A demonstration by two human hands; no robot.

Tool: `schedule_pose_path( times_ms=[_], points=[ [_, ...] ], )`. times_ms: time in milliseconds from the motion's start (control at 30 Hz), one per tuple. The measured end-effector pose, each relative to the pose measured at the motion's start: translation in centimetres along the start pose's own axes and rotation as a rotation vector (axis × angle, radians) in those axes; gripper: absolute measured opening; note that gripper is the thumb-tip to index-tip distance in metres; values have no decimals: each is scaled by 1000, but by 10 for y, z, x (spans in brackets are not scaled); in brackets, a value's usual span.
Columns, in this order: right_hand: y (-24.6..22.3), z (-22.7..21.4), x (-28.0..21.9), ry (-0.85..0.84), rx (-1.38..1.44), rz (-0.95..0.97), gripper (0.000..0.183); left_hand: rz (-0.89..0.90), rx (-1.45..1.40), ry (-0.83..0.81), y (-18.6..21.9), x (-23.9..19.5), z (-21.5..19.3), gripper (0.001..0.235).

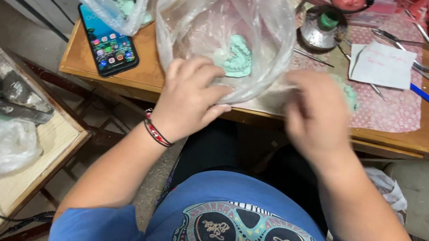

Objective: Trimming and inspecting dental models at a laboratory bench using hand tools.

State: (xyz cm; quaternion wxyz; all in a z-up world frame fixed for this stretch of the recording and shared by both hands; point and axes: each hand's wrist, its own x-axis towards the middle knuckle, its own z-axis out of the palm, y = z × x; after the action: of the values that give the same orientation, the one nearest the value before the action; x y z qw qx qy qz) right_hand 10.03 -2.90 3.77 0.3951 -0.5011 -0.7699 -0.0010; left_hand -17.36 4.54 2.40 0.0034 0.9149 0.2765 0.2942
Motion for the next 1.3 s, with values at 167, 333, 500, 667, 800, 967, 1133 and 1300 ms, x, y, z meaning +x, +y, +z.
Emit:
schedule_pose_path(
  times_ms=[167,333,500,667,800,967,1133,1300],
  points=[
    [-11,65,47,-90,88,-63,40,12,43,2,0,-10,8,31],
    [-2,80,58,-221,1,69,54,-91,42,2,-10,-21,10,46],
    [7,87,56,-149,22,86,28,-358,36,-36,-11,-21,4,35],
    [22,87,52,-239,164,311,25,-513,129,-64,-19,-20,9,28],
    [9,80,64,-347,7,416,21,-539,29,-215,-11,-10,-6,67],
    [3,81,78,-399,104,410,52,-551,29,-262,-4,-1,-15,84],
    [17,83,68,-219,342,420,53,-560,48,-239,-5,-6,-23,90],
    [-3,58,72,35,272,167,28,-459,171,-206,-13,-21,-14,98]
  ],
)
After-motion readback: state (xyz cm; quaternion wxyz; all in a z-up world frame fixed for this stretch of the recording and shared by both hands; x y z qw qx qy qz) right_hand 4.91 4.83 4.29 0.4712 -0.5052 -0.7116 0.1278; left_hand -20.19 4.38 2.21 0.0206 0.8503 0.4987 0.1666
